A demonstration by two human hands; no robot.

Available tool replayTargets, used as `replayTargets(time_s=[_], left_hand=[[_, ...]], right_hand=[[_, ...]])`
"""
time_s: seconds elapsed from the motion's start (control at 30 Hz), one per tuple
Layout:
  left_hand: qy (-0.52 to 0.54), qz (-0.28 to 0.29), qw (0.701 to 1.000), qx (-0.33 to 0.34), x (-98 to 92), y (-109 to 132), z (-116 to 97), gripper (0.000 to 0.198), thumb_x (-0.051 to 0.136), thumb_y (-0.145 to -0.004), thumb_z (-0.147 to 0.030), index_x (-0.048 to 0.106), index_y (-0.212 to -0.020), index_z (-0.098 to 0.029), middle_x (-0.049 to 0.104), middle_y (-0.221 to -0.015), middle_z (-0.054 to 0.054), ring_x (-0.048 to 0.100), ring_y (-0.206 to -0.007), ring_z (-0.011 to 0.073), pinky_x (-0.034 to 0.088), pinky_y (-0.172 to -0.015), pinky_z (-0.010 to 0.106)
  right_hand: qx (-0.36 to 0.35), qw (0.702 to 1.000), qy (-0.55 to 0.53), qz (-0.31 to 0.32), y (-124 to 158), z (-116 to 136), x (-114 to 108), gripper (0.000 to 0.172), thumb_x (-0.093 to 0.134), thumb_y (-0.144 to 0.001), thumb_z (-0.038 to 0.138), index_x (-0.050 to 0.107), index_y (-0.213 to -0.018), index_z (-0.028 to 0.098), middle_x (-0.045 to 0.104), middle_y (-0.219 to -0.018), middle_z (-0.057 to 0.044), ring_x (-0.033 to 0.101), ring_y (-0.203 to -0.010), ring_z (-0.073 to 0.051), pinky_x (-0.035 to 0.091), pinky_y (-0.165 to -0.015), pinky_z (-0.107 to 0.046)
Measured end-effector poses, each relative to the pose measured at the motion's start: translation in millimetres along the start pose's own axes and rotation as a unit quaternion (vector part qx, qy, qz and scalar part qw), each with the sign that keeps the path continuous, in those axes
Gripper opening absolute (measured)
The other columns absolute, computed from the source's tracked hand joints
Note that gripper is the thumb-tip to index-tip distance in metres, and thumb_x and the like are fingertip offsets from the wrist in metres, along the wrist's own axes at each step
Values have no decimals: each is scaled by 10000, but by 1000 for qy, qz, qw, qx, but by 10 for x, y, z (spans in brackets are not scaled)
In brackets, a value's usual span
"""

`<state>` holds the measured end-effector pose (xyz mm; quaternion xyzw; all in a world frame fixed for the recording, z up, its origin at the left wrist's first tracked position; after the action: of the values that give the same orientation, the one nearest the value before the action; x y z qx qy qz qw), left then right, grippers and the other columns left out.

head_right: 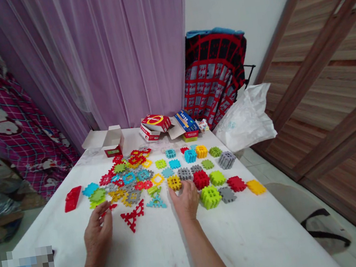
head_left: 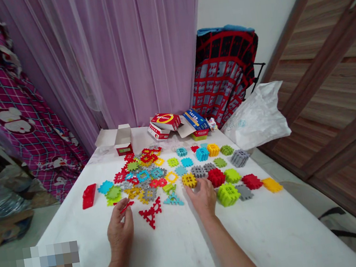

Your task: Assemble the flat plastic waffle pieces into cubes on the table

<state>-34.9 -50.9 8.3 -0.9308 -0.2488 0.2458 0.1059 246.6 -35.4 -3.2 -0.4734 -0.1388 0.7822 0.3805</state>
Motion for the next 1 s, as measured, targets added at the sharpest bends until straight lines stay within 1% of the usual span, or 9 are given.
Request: replayTargets(time_s=[0.13,0.3,0.47,0.63,0.8,0.93,1.0], left_hand=[[5,6,1000,-8,3,0,0,384,521,-809,-449,629,-1104,-227,752,-1091,81,734,-889,207,582,-703,288],[3,8,1000,-7,4,-4,3,388,515,-806,-448,625,-1104,-225,754,-1086,84,734,-895,207,579,-786,318],[1,13,1000,-14,-4,-12,13,399,511,-807,-446,619,-1119,-222,754,-1086,89,736,-890,204,582,-726,290],[-4,10,1000,-3,-8,-11,21,381,516,-811,-437,628,-1108,-227,758,-1074,82,739,-853,192,579,-686,270],[4,17,1000,-8,-8,-16,21,399,516,-809,-446,622,-1117,-216,751,-1097,99,737,-887,200,585,-714,286],[20,22,999,-20,-9,-19,22,421,525,-796,-447,613,-1130,-207,742,-1123,112,741,-851,203,576,-626,264],[22,22,999,-23,-11,-17,17,419,524,-793,-445,616,-1125,-207,743,-1118,111,740,-858,207,575,-625,266]], right_hand=[[1,1000,5,-1,-3,-8,14,362,662,-779,468,615,-975,167,653,-1014,-122,577,-991,-282,411,-780,-359],[10,1000,7,4,-3,-8,25,369,662,-779,467,612,-988,166,650,-1028,-123,574,-1000,-280,407,-778,-356],[16,1000,5,3,1,-6,30,363,653,-780,460,610,-991,167,644,-1039,-125,568,-1006,-275,405,-789,-356],[18,1000,4,9,4,-19,39,365,652,-782,453,612,-998,161,643,-1044,-126,568,-1011,-273,411,-804,-359],[20,1000,6,18,7,-16,31,376,641,-796,458,609,-1022,159,637,-1066,-129,570,-1024,-274,416,-809,-361],[25,999,9,25,6,-9,22,373,655,-790,450,611,-1025,164,639,-1063,-124,572,-1021,-274,416,-797,-354],[27,999,10,28,3,-5,17,377,678,-772,438,614,-1022,163,644,-1070,-124,575,-1021,-274,415,-797,-352]])
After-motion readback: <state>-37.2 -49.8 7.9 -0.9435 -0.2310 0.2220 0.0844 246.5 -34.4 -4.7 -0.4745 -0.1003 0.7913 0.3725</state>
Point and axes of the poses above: each hand's wrist, its own y-axis away from the middle knuckle, its own x-axis out of the palm, z = x × y, the point moved 1 cm from there along -y, towards the middle knuckle
